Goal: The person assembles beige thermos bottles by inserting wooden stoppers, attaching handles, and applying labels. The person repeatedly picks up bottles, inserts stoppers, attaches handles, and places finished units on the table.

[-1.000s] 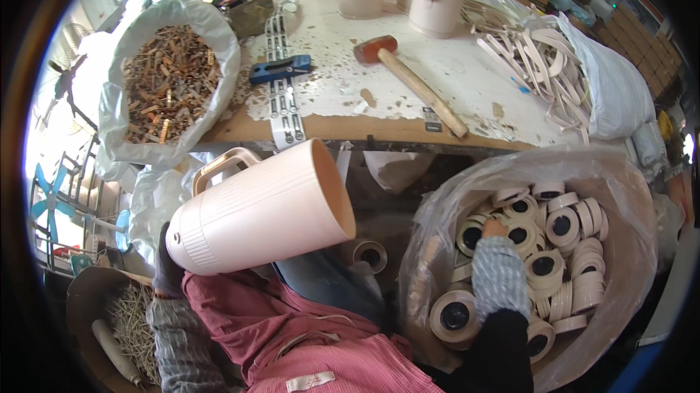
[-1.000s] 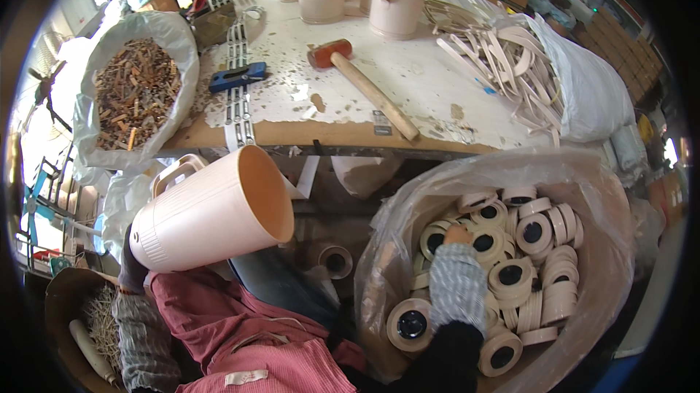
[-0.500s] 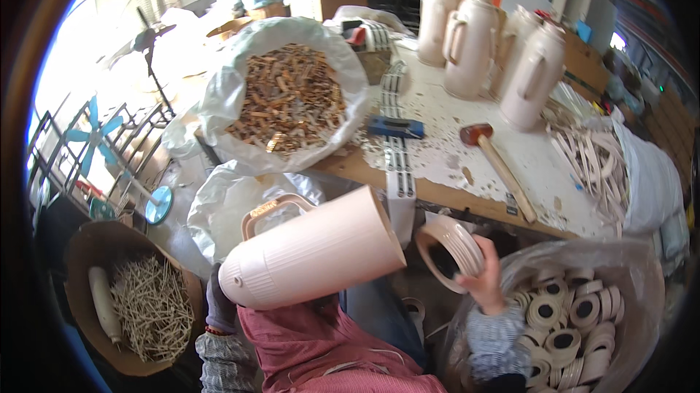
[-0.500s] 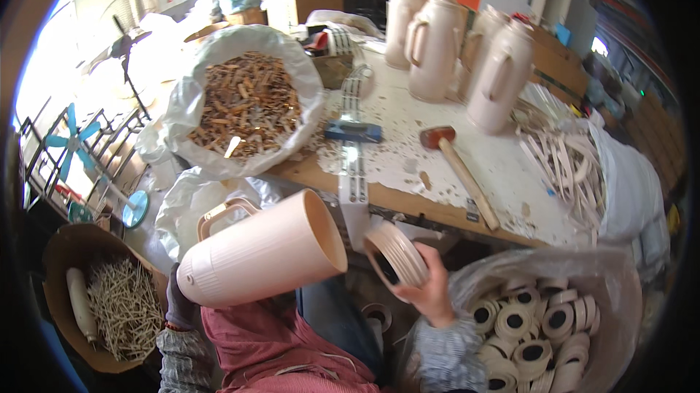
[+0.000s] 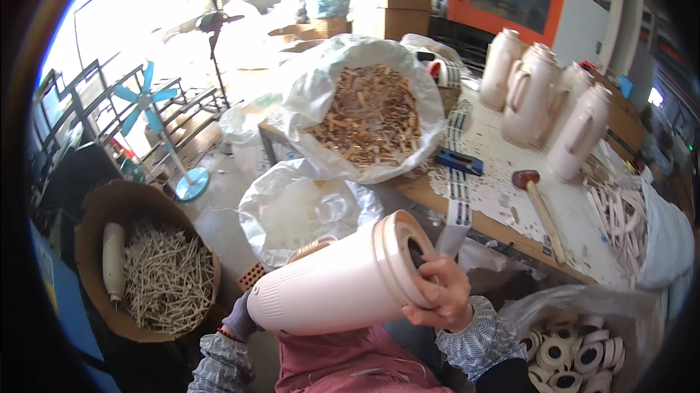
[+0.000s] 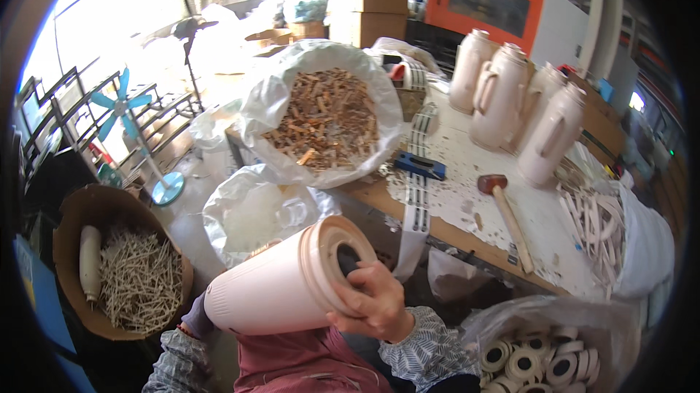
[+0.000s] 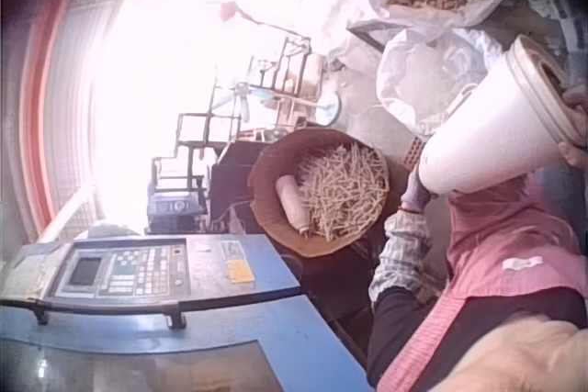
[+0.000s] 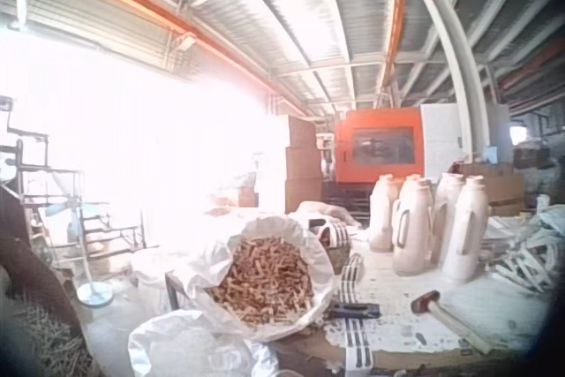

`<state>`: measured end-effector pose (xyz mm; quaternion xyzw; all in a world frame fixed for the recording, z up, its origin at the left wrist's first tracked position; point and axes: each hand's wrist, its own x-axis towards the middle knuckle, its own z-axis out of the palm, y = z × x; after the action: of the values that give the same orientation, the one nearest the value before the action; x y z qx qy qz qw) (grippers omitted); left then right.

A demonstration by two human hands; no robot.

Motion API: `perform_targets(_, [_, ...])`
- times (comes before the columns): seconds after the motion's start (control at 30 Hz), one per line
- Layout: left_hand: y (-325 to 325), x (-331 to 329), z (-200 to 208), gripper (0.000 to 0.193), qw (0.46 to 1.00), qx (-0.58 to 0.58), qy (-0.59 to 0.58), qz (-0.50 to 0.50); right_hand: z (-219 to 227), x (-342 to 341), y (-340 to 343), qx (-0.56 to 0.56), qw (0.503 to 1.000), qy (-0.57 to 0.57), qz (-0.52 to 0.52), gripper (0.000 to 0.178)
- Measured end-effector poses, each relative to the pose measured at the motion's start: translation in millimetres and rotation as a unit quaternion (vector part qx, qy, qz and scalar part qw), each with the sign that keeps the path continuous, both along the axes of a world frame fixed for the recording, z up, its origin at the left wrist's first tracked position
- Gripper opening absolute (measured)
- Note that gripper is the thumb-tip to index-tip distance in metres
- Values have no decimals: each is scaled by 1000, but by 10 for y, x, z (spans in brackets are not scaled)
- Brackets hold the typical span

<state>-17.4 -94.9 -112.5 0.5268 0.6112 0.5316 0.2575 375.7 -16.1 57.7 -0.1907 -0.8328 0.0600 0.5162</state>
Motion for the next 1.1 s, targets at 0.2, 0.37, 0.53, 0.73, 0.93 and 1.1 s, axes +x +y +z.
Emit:
perform_targets(0.2, [394,-50,290,46,997,33,-67,32,-238,68,-136,-66,995,71,-35,42])
perform_targets(0.37, [62,343,1561,50,988,133,20,81,-1326,115,371,-593,734,308,123,44])
perform_targets(0.53, [-299,982,3042,33,669,294,545,-412,-2191,-410,331,-854,441,50,272,55])
perform_targets(0.73, [329,1438,3005,42,832,-29,505,-226,-1515,1310,958,-527,780,281,187,26])
perform_targets(0.93, [705,1543,2558,32,874,44,291,-387,-1253,4917,1683,-242,595,766,-30,24])
perform_targets(1.1, [805,1490,2388,35,868,155,381,-280,-1616,6054,1600,-203,500,841,-25,34])
